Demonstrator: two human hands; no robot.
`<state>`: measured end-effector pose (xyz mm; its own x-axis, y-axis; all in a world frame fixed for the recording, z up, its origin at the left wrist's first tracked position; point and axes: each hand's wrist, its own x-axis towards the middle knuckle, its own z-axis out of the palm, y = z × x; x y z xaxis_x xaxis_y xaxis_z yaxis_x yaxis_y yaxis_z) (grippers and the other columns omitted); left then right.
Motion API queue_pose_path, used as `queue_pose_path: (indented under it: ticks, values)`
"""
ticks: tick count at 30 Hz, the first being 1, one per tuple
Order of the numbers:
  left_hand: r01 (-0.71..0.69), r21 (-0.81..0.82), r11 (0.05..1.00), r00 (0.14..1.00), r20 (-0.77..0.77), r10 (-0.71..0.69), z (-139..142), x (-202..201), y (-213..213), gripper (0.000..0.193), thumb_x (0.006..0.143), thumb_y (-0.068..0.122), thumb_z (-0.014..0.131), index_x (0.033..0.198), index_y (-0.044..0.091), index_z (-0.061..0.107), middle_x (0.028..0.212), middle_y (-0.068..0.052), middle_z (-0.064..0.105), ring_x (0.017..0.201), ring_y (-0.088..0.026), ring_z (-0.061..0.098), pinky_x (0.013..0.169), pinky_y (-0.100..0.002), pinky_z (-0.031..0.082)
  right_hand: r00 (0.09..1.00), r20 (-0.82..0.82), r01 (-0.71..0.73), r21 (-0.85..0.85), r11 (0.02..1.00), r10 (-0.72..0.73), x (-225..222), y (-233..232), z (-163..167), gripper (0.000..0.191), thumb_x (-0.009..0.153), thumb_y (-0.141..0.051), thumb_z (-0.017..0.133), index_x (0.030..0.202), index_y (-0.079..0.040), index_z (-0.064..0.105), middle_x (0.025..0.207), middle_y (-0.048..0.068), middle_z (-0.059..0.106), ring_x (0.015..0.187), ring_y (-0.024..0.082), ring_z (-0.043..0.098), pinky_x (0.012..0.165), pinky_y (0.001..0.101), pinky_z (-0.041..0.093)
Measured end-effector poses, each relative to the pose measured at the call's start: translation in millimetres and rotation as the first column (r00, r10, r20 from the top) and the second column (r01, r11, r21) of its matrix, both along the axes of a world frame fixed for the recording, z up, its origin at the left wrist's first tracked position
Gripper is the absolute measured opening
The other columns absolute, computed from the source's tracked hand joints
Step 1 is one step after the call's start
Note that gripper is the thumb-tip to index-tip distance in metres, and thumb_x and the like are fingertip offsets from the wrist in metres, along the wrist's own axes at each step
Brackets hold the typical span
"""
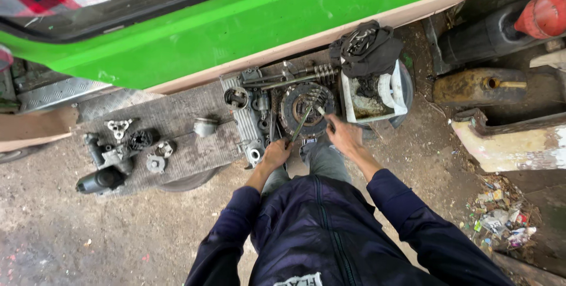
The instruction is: The person kneels beside a green vehicle and works on a clutch assembly laid on a wooden plank on the ground. They use a wrench to loosen and tighten bolts on the clutch pressure plate, reposition the assembly, and wipe parts with a dark cloth.
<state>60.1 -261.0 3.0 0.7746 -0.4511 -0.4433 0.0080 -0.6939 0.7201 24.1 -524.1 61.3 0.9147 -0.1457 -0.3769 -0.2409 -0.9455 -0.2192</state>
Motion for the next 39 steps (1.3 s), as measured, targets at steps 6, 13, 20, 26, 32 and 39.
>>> queue_pose_path:
  ticks: [6,13,20,26,32,39]
  values:
    - [0.068,0.081,0.994,0.997,-0.038,-0.066,-0.1,-4.5,1.1,0.044,0.099,0.042,0.059,0.109,0.000,0.069,0.099,-0.032,0.070,0.097,-0.049,0.068,0.091,-0.053,0.054,0.995,0.078,0.057,0.003,0.998,-0.058,-8.0,11.2,-5.7,0.035,0.103,-0.037,0.057,0.137,-0.028,0.058,0.050,0.001,0.053,0.036,0.012,0.039,0.034,0.0311,0.033]
    - [0.045,0.102,0.994,0.996,-0.084,-0.036,-2.5,2.2,6.6,0.040,0.102,0.041,0.049,0.112,0.006,0.068,0.090,-0.023,0.078,0.093,-0.041,0.075,0.096,-0.050,0.053,0.983,0.162,0.093,-0.005,0.996,-0.091,-23.6,23.5,-8.4,0.038,0.100,-0.036,0.058,0.137,-0.027,0.057,0.048,-0.001,0.052,0.034,0.013,0.041,0.036,0.0343,0.033]
    - [-0.062,0.006,0.998,0.998,0.011,0.062,8.7,3.0,4.5,0.035,0.096,0.037,0.058,0.109,0.008,0.073,0.096,-0.027,0.073,0.094,-0.045,0.071,0.090,-0.051,0.055,0.991,0.125,0.051,-0.080,0.996,-0.041,-13.2,26.0,-4.2,0.037,0.102,-0.036,0.057,0.138,-0.027,0.057,0.049,0.000,0.053,0.036,0.015,0.043,0.037,0.0353,0.035]
    - [-0.033,-0.001,0.999,0.999,-0.012,0.033,9.0,3.4,-4.1,0.038,0.098,0.038,0.058,0.107,0.005,0.073,0.098,-0.029,0.072,0.095,-0.046,0.071,0.089,-0.050,0.056,0.996,-0.002,0.088,-0.054,0.995,-0.088,-12.1,22.3,-1.1,0.040,0.100,-0.034,0.058,0.139,-0.024,0.055,0.048,0.000,0.052,0.034,0.014,0.043,0.034,0.0354,0.037]
    - [0.031,0.009,0.999,0.998,0.059,-0.031,4.9,5.1,-7.3,0.044,0.100,0.042,0.056,0.112,0.002,0.070,0.098,-0.029,0.072,0.093,-0.046,0.071,0.088,-0.050,0.056,0.994,0.112,0.024,-0.086,0.996,-0.014,-8.4,23.2,-0.4,0.038,0.098,-0.033,0.060,0.135,-0.024,0.059,0.053,0.002,0.057,0.039,0.015,0.046,0.039,0.0354,0.038]
    - [0.241,0.102,0.965,0.962,0.105,-0.251,3.7,5.0,-4.3,0.048,0.104,0.044,0.051,0.121,0.002,0.067,0.103,-0.027,0.073,0.094,-0.044,0.072,0.086,-0.050,0.057,0.999,0.020,0.031,-0.062,0.998,-0.030,6.1,25.8,9.9,0.040,0.097,-0.031,0.060,0.136,-0.022,0.059,0.056,0.006,0.062,0.040,0.018,0.053,0.038,0.0372,0.041]
